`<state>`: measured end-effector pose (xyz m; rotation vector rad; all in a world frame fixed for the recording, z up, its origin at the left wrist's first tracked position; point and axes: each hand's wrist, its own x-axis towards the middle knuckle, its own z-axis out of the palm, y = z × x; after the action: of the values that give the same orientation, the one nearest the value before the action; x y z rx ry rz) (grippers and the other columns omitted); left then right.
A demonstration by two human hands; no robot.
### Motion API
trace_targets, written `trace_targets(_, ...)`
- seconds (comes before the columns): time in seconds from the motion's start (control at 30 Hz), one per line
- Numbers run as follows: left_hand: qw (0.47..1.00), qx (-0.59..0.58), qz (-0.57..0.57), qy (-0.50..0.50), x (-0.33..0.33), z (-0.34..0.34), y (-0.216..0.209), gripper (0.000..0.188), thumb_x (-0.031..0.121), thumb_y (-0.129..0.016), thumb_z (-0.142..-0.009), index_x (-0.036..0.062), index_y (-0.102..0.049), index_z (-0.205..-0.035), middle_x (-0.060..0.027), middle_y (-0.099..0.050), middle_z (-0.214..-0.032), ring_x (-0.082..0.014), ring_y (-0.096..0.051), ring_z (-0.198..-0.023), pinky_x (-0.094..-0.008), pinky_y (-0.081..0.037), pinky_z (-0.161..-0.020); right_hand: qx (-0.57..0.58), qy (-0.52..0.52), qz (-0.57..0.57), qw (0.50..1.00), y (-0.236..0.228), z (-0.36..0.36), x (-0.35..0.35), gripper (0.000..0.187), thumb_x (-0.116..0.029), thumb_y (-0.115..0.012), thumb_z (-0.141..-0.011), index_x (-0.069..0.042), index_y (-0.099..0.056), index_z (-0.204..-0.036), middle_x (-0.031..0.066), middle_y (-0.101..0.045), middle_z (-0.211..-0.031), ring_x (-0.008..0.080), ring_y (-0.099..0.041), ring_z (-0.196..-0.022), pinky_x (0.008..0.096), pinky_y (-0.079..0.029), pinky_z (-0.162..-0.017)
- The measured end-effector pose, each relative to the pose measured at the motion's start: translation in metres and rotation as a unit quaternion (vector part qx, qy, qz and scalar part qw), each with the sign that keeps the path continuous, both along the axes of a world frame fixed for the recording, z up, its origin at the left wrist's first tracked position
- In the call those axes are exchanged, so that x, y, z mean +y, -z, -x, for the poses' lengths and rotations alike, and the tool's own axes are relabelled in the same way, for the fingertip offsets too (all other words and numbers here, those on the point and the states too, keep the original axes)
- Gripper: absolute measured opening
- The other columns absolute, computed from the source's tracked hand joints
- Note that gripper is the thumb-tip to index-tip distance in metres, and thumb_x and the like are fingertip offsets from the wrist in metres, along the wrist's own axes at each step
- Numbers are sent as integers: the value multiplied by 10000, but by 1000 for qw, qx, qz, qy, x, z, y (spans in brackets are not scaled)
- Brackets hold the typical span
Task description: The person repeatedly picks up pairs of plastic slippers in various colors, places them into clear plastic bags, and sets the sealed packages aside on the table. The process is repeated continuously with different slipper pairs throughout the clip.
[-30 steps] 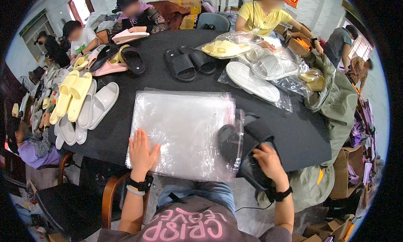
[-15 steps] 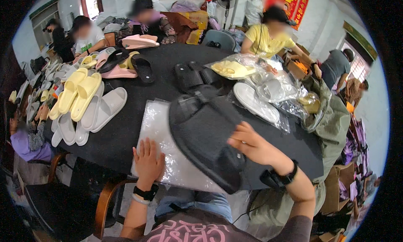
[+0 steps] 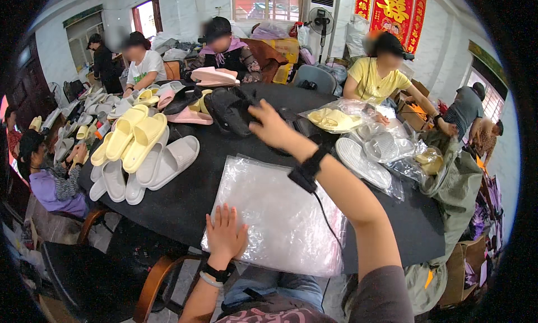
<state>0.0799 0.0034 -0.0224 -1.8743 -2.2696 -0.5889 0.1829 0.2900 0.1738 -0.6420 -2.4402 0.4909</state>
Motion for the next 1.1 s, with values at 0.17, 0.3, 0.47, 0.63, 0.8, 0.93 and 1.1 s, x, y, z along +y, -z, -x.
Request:
trace_targets(0.17,1000,5,5,4,3,-4,2,659,468,-490,-956,35,-453,-1452,-211,-382,-1534,-375,-311,-1447,-601,-151,-1175,-268,-75,-170,945,80,-92,-129,737,-458,-645,-893,-118,-388,-1494,179,-321,-1563,394,-342,-1417,611,-318,-1103)
trace_targets(0.3,1000,1,3,1,4,-9,-4,635,453,-495,-953,29,-485,-1425,-183,-408,-1525,-358,-307,-1448,-593,-143,-1179,-351,-40,-101,930,116,-165,-214,788,-641,-462,-938,-134,-337,-1527,155,-297,-1582,387,-288,-1449,650,-238,-1120)
trace_targets(0.47,1000,20,21,3,5,-5,1,646,454,-492,-954,35,-459,-1444,-182,-381,-1542,-365,-300,-1450,-598,-145,-1177,-285,86,-44,954,147,-218,-244,743,-645,-428,-952,-156,-386,-1509,130,-352,-1564,341,-288,-1459,620,-194,-1148)
trace_targets(0.63,998,29,46,11,7,-3,3,652,453,-471,-973,40,-419,-1475,-191,-359,-1553,-375,-291,-1453,-604,-147,-1174,-225,183,-18,957,164,-244,-252,714,-648,-439,-947,-167,-451,-1474,117,-394,-1544,318,-315,-1451,553,-185,-1173)
trace_targets(0.8,996,19,83,23,8,0,1,679,459,-475,-976,20,-388,-1486,-207,-337,-1560,-376,-270,-1464,-602,-143,-1175,-199,196,-32,960,167,-244,-255,692,-639,-457,-941,-164,-496,-1442,121,-419,-1527,319,-340,-1437,542,-194,-1173)
trace_targets(0.93,987,-11,141,82,5,26,-19,698,449,-510,-969,-8,-377,-1481,-220,-327,-1561,-377,-260,-1468,-590,-136,-1178,-175,191,-18,966,165,-244,-255,680,-621,-473,-941,-166,-492,-1446,121,-423,-1525,316,-333,-1440,539,-191,-1177)
trace_targets(1.1,975,20,117,186,27,27,-100,661,395,-547,-968,-25,-400,-1456,-239,-340,-1546,-357,-299,-1456,-563,-179,-1175,-153,185,2,971,167,-252,-255,686,-620,-475,-938,-169,-484,-1454,98,-417,-1534,315,-324,-1445,540,-184,-1182)
